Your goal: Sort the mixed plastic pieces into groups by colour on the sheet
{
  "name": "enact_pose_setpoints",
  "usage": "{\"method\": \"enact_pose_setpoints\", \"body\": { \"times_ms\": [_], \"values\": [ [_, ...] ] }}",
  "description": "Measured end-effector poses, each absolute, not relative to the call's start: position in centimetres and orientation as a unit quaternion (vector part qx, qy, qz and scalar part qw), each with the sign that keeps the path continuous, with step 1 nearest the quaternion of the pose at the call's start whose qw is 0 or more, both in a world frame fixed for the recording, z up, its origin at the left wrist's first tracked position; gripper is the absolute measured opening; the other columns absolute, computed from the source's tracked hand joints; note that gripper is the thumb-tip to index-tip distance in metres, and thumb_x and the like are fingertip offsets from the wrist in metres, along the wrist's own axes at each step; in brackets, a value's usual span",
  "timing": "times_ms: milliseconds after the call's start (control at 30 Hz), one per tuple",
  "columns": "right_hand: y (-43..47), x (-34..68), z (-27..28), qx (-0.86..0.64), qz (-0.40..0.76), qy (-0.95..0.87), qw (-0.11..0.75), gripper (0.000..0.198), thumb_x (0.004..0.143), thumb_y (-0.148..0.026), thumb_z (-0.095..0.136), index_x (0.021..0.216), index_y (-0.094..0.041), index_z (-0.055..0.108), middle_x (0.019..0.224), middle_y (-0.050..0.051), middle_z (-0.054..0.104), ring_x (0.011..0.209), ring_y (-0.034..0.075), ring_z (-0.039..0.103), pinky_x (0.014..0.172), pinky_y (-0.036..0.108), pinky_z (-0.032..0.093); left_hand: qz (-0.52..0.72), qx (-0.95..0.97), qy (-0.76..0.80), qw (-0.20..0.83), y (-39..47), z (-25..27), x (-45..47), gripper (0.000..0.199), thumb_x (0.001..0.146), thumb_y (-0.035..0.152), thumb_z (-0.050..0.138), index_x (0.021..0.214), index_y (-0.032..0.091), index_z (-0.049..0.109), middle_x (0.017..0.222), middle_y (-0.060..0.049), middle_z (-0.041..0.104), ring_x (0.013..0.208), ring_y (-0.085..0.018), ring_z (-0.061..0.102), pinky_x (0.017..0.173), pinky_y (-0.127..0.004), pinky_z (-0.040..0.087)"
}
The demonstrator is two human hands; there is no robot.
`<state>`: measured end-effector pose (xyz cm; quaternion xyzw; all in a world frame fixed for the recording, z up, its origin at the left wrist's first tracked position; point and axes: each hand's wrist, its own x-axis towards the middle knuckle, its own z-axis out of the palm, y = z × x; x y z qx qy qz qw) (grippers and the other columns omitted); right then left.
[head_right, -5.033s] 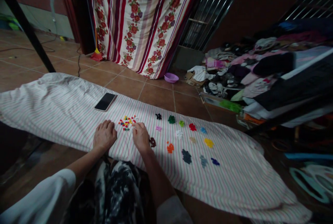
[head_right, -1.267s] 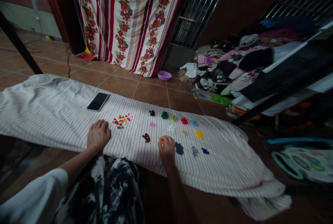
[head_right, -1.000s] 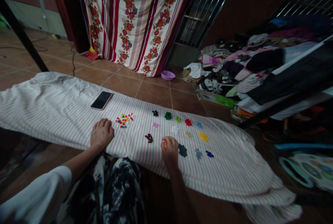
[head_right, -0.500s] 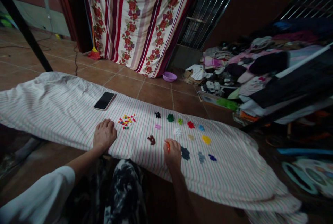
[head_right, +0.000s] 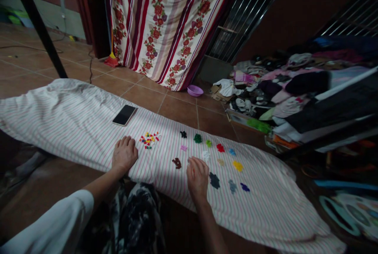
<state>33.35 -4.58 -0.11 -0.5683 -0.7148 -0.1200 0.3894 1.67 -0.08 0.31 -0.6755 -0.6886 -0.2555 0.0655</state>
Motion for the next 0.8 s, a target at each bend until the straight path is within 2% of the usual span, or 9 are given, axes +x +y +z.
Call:
{"method": "enact_pose_setpoints", "body": {
  "times_ms": [133, 333, 467, 667, 800],
  "values": [
    [-2.6, 28.5, 1.3, -0.526, -0.054, -0.748, 0.402, 0.025, 0.096, -0.026, 0.049, 0.101, -0.021, 0.073, 0.099, 0.008, 0.073, 0.101, 0.024, 0.062, 0.094, 0.043, 0.049, -0.270, -0.674, -0.685, 0.056, -0.1, 0.3, 1.6, 0.032, 0.086, 0.018, 0.047, 0.108, 0.009, 0.068, 0.128, -0.022, 0.065, 0.127, -0.034, 0.055, 0.109, -0.050, 0.041],
    [1.4, 20.8, 1.8, -0.507, 0.093, -0.768, 0.379, 0.026, 0.095, -0.024, 0.048, 0.102, -0.022, 0.073, 0.100, 0.008, 0.067, 0.095, 0.020, 0.064, 0.086, 0.034, 0.053, -0.264, -0.674, -0.688, 0.055, -0.1, 0.2, 1.6, 0.033, 0.087, 0.019, 0.046, 0.111, 0.009, 0.068, 0.130, -0.021, 0.065, 0.129, -0.034, 0.054, 0.109, -0.050, 0.041],
    [3.4, 17.1, 2.3, -0.519, 0.136, -0.786, 0.308, 0.025, 0.094, -0.020, 0.051, 0.104, -0.024, 0.073, 0.101, 0.006, 0.063, 0.097, 0.019, 0.063, 0.089, 0.031, 0.052, -0.258, -0.675, -0.688, 0.062, -0.1, 0.1, 1.7, 0.032, 0.088, 0.019, 0.045, 0.109, 0.009, 0.067, 0.129, -0.020, 0.065, 0.128, -0.034, 0.055, 0.109, -0.049, 0.041],
    [5.3, 14.7, 3.2, -0.585, 0.121, -0.784, 0.169, 0.028, 0.095, -0.017, 0.050, 0.110, -0.023, 0.072, 0.108, 0.008, 0.061, 0.099, 0.017, 0.060, 0.090, 0.026, 0.046, -0.256, -0.674, -0.690, 0.066, -0.1, 0.2, 1.7, 0.033, 0.089, 0.020, 0.045, 0.111, 0.009, 0.067, 0.129, -0.020, 0.065, 0.128, -0.034, 0.055, 0.109, -0.049, 0.041],
    [6.0, 14.2, 3.8, -0.602, 0.123, -0.780, 0.118, 0.028, 0.097, -0.019, 0.048, 0.112, -0.023, 0.072, 0.109, 0.007, 0.063, 0.098, 0.017, 0.059, 0.088, 0.025, 0.045, -0.261, -0.674, -0.688, 0.061, -0.1, 0.4, 1.7, 0.032, 0.088, 0.019, 0.045, 0.110, 0.009, 0.067, 0.130, -0.021, 0.065, 0.128, -0.034, 0.055, 0.108, -0.050, 0.041]
  ]
}}
